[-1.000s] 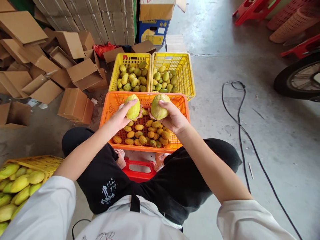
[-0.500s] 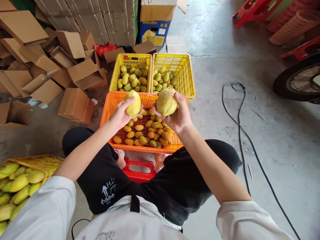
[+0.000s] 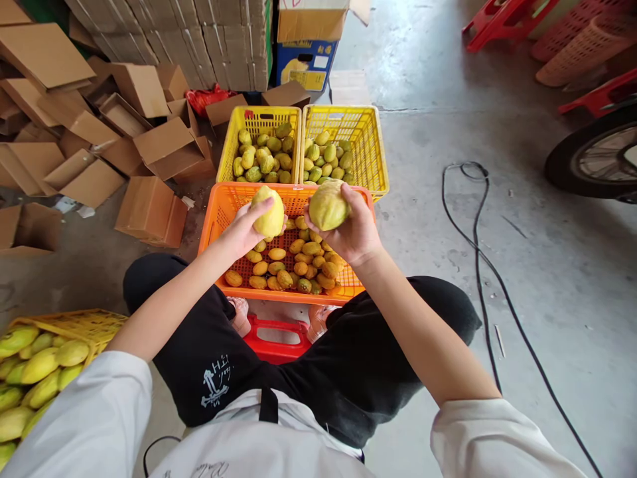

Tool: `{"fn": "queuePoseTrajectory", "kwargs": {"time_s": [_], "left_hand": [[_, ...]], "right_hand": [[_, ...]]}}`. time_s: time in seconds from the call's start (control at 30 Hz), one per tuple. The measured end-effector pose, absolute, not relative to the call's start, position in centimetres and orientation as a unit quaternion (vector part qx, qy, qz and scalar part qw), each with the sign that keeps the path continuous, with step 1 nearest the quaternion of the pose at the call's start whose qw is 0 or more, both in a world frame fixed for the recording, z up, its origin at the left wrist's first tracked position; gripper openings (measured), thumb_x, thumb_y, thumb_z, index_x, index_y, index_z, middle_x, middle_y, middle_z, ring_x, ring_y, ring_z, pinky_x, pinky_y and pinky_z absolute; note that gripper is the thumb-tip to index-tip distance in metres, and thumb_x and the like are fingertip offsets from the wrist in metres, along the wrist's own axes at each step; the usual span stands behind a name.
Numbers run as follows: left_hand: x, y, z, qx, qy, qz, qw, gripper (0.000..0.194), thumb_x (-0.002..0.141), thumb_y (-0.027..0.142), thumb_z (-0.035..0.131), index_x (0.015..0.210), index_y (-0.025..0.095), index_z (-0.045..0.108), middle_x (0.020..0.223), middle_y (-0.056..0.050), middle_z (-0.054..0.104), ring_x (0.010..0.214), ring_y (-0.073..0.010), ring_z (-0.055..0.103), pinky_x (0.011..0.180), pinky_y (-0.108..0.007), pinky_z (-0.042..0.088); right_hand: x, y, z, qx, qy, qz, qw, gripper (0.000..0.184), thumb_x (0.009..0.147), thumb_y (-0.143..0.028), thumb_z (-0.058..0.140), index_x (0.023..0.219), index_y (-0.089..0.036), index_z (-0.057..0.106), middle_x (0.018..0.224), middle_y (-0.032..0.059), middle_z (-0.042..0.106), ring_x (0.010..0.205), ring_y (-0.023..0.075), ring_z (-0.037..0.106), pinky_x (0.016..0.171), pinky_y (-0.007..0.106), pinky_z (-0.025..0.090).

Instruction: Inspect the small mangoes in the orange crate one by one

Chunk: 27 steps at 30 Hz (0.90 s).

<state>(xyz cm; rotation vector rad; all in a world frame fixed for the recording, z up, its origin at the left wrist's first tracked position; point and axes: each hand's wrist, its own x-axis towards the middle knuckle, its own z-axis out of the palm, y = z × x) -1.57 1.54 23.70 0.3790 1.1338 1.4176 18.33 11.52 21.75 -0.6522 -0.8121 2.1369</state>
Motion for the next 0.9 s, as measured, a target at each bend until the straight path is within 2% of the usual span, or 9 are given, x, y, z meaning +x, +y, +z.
{"fn": "queuePoseTrajectory", "kwargs": {"time_s": [0.13,0.23,0.33,0.4,0.53,0.63,0.73,0.9], "left_hand": [[-1.2,1.8,24.8,0.104,0.463,0.635,0.609,0.026,0.105,0.043,0.076,0.122,0.024,0.073,0.114,-0.007,0.081,0.129,-0.0339,0.08,0.104,-0.043,0.07],[-0.9,1.8,25.3,0.075,0.457,0.648,0.605,0.02,0.108,0.041,0.074,0.119,0.024,0.073,0.112,-0.006,0.081,0.125,-0.0308,0.081,0.102,-0.039,0.07],[-0.8,1.7,25.4,0.056,0.459,0.666,0.585,0.015,0.107,0.036,0.076,0.116,0.024,0.073,0.109,-0.004,0.08,0.113,-0.0253,0.083,0.097,-0.034,0.069],[-0.9,1.8,25.3,0.045,0.464,0.673,0.574,0.015,0.104,0.032,0.08,0.114,0.023,0.073,0.104,-0.003,0.079,0.102,-0.0225,0.083,0.092,-0.031,0.067],[-1.2,2.0,25.1,0.032,0.471,0.675,0.567,0.014,0.103,0.026,0.082,0.106,0.019,0.071,0.089,-0.002,0.077,0.084,-0.0168,0.08,0.085,-0.026,0.063],[-1.1,2.1,24.8,0.014,0.482,0.668,0.567,0.01,0.105,0.022,0.078,0.103,0.019,0.069,0.087,-0.002,0.078,0.074,-0.0128,0.076,0.079,-0.024,0.061],[-1.0,2.2,24.4,-0.007,0.502,0.657,0.563,0.014,0.103,0.022,0.082,0.103,0.02,0.068,0.084,-0.001,0.077,0.072,-0.0129,0.075,0.076,-0.024,0.062],[-1.3,2.4,24.2,-0.026,0.492,0.666,0.56,0.023,0.098,0.036,0.087,0.11,0.024,0.071,0.085,0.0,0.077,0.083,-0.0193,0.081,0.086,-0.031,0.069]], "right_hand": [[18.3,11.7,22.1,-0.231,-0.297,0.837,0.397,0.04,0.084,-0.061,0.092,0.104,-0.03,0.074,0.102,0.004,0.085,0.127,0.037,0.082,0.098,0.053,0.075],[18.1,11.7,22.3,-0.235,-0.299,0.832,0.404,0.044,0.084,-0.064,0.092,0.107,-0.03,0.075,0.105,0.0046,0.085,0.125,0.0353,0.082,0.096,0.05,0.075],[18.0,11.7,22.3,-0.258,-0.288,0.821,0.421,0.047,0.084,-0.067,0.092,0.107,-0.03,0.076,0.105,0.0022,0.085,0.11,0.0279,0.084,0.085,0.04,0.075],[18.0,11.7,22.1,-0.276,-0.276,0.812,0.433,0.044,0.085,-0.066,0.092,0.106,-0.032,0.075,0.103,0.0,0.084,0.106,0.0254,0.083,0.081,0.037,0.075],[17.9,11.7,21.6,-0.302,-0.273,0.809,0.424,0.039,0.088,-0.059,0.093,0.106,-0.033,0.07,0.103,-0.001,0.083,0.116,0.0288,0.083,0.09,0.046,0.077],[17.7,11.7,21.2,-0.324,-0.269,0.815,0.398,0.041,0.087,-0.055,0.096,0.104,-0.032,0.068,0.1,-0.001,0.081,0.112,0.0285,0.084,0.09,0.046,0.078],[17.6,11.8,20.7,-0.35,-0.263,0.812,0.385,0.044,0.085,-0.055,0.098,0.101,-0.031,0.065,0.093,-0.0015,0.078,0.105,0.0275,0.084,0.087,0.045,0.078],[18.1,12.2,20.6,-0.363,-0.232,0.809,0.399,0.04,0.087,-0.052,0.096,0.101,-0.031,0.065,0.092,-0.0017,0.078,0.103,0.0267,0.083,0.087,0.045,0.078]]}}
